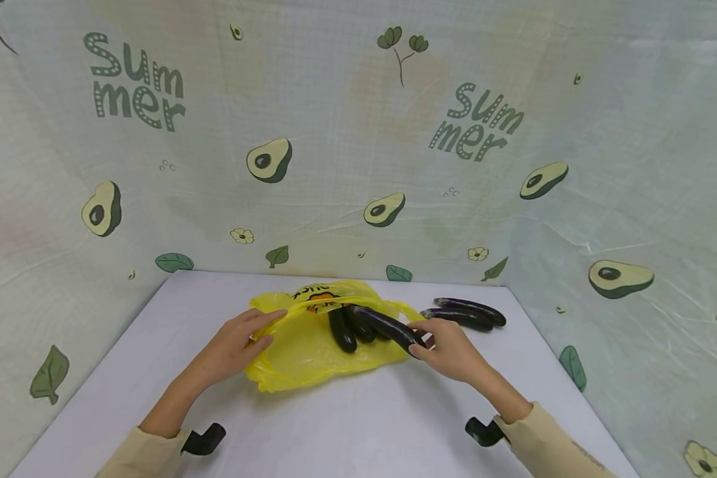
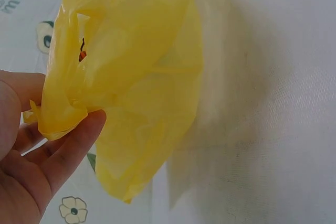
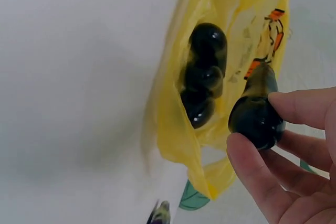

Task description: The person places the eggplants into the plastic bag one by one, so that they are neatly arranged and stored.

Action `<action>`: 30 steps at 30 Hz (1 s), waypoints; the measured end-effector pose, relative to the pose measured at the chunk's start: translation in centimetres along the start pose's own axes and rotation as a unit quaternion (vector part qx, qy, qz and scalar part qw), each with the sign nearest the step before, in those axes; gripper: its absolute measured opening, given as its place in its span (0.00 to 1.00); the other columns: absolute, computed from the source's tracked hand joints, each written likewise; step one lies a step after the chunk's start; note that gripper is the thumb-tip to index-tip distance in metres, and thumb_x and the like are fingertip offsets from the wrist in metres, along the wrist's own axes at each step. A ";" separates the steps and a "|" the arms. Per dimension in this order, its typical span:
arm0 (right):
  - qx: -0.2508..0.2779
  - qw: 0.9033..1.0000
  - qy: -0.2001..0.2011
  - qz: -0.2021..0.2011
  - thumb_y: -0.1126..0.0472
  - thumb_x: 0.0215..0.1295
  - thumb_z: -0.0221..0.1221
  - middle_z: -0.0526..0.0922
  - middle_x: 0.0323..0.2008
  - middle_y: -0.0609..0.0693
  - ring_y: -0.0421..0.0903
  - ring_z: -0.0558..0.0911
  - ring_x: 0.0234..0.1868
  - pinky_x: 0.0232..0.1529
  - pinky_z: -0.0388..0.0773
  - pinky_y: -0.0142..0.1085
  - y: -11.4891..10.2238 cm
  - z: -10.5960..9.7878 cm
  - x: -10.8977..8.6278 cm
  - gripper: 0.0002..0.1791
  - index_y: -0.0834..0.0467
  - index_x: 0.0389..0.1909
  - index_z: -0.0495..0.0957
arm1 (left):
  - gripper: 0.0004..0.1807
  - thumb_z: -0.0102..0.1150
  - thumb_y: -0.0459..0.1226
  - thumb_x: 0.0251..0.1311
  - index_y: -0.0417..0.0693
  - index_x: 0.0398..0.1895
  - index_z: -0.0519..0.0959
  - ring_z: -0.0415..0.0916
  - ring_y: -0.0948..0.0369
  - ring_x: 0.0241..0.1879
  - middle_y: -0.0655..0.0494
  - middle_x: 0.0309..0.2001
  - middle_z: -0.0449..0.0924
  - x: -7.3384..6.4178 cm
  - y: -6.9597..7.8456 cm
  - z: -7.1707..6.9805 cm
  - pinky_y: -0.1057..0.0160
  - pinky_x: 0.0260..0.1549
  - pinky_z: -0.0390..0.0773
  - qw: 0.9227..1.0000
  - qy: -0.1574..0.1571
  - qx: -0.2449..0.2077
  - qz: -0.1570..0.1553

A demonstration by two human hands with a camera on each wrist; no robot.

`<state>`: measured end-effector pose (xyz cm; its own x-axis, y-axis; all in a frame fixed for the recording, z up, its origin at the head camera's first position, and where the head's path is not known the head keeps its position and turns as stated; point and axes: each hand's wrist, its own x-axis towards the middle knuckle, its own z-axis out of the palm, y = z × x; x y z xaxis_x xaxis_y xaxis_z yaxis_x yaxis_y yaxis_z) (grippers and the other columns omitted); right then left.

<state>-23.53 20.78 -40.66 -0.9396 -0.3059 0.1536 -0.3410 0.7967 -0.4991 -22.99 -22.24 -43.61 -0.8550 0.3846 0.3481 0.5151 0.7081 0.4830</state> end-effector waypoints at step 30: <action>0.015 0.999 -0.003 -0.034 0.59 0.66 0.73 0.88 0.46 0.53 0.37 0.79 0.31 0.33 0.79 0.34 -3.7 4.7 2.2 0.21 0.61 0.58 0.86 | 0.31 0.67 0.32 0.70 0.56 0.75 0.76 0.69 0.65 0.34 0.61 0.44 0.78 0.1 0.1 -0.2 0.66 0.32 0.75 1.000 -0.001 -0.002 0.003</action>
<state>-24.16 14.74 -42.50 -0.9141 -0.3615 0.1834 -0.4027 0.7582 -0.5128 -23.03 -22.29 -43.39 -0.8523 0.3893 0.3493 0.5198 0.7040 0.4839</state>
